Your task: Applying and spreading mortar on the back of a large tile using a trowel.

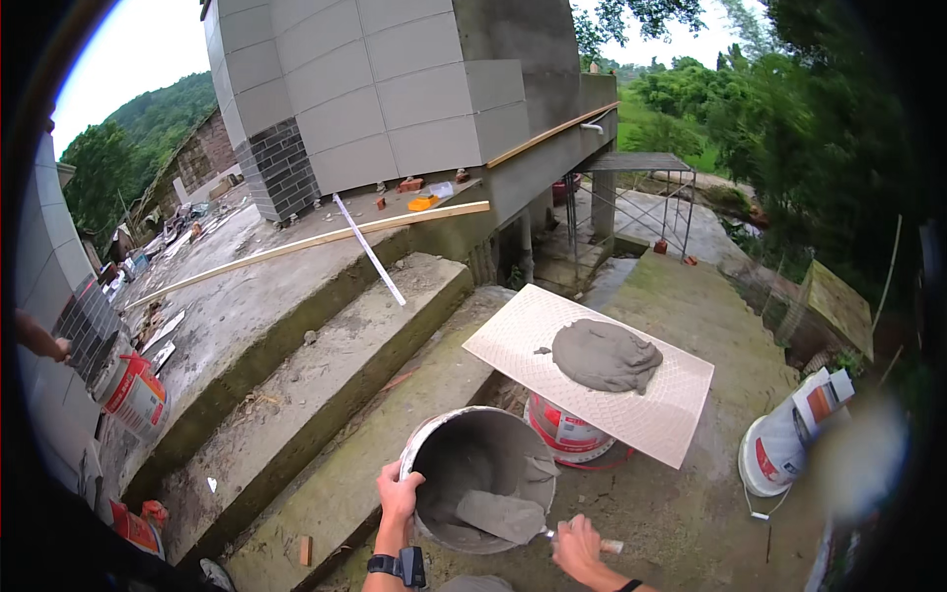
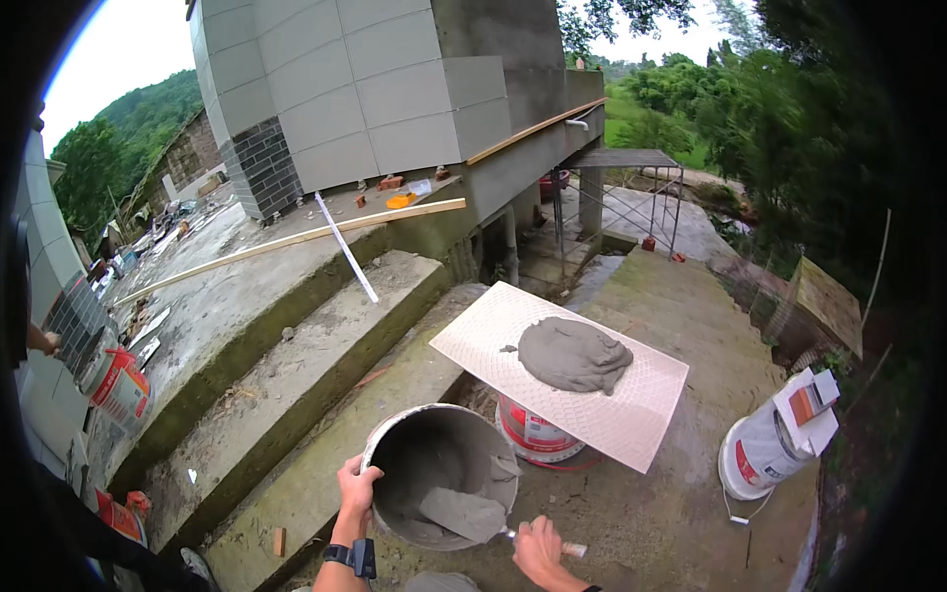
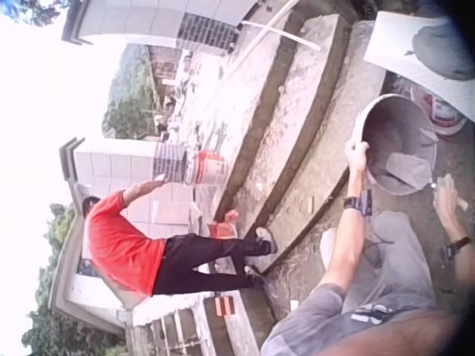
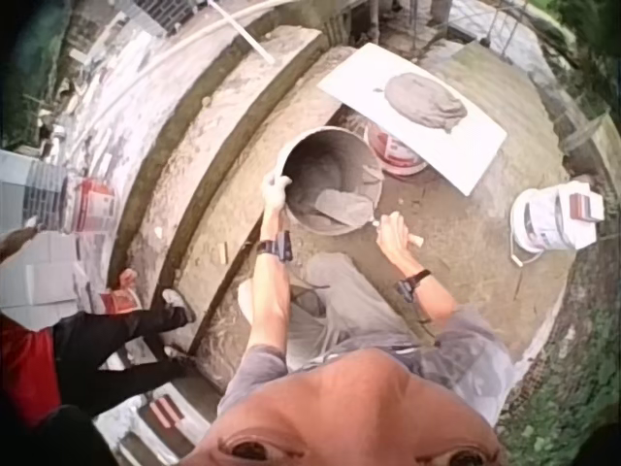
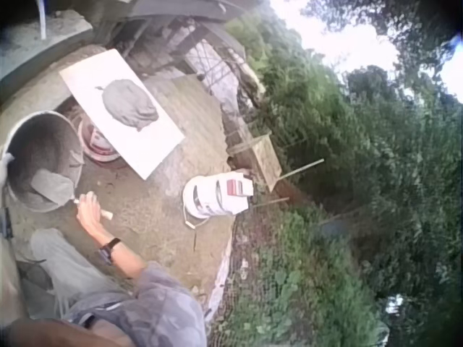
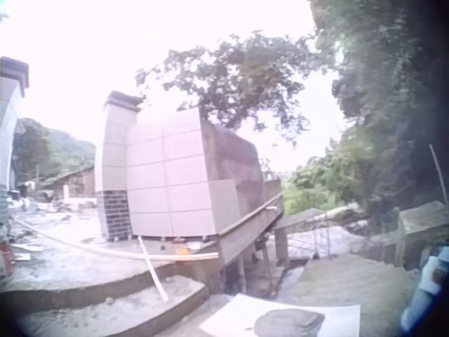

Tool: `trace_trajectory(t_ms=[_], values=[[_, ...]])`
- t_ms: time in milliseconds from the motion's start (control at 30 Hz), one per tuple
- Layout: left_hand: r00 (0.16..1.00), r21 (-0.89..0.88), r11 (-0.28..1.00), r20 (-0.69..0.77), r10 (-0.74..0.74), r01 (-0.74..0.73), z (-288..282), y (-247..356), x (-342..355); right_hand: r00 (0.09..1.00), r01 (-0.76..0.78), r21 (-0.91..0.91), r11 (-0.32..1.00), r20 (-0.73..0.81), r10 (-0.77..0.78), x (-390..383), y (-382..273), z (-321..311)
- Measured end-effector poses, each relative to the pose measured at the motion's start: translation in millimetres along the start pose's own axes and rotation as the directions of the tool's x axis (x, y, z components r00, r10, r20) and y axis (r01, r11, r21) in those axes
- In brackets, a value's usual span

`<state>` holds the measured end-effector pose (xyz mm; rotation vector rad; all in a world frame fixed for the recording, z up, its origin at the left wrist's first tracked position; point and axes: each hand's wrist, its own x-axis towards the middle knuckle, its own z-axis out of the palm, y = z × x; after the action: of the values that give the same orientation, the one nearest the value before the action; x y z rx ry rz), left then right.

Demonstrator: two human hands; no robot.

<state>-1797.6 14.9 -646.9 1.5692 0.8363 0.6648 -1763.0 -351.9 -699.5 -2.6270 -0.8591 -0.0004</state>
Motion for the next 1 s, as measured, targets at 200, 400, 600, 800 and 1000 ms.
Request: trace_trajectory(t_ms=[200,400,600,800,1000], values=[[0.998,0.050,0.996,-0.014,-0.067,0.068,7,22,5,0.981,-0.120,0.149,0.982,0.168,0.095,-3,5,23],[0.997,-0.014,0.997,-0.009,-0.081,0.081,7,27,14,0.989,0.022,0.114,0.993,0.142,-0.038,-1,20,26],[0.994,0.017,0.995,-0.028,-0.102,0.103,11,32,1,0.976,-0.151,0.021,0.988,0.159,0.146,-48,45,34],[0.993,-0.018,0.992,-0.001,-0.122,0.122,10,33,0,0.961,-0.219,0.015,0.976,0.179,0.212,-136,128,13],[0.993,0.204,0.972,0.002,0.121,-0.119,25,40,-22,0.921,-0.240,0.026,0.970,0.322,0.219,-121,102,-104]])
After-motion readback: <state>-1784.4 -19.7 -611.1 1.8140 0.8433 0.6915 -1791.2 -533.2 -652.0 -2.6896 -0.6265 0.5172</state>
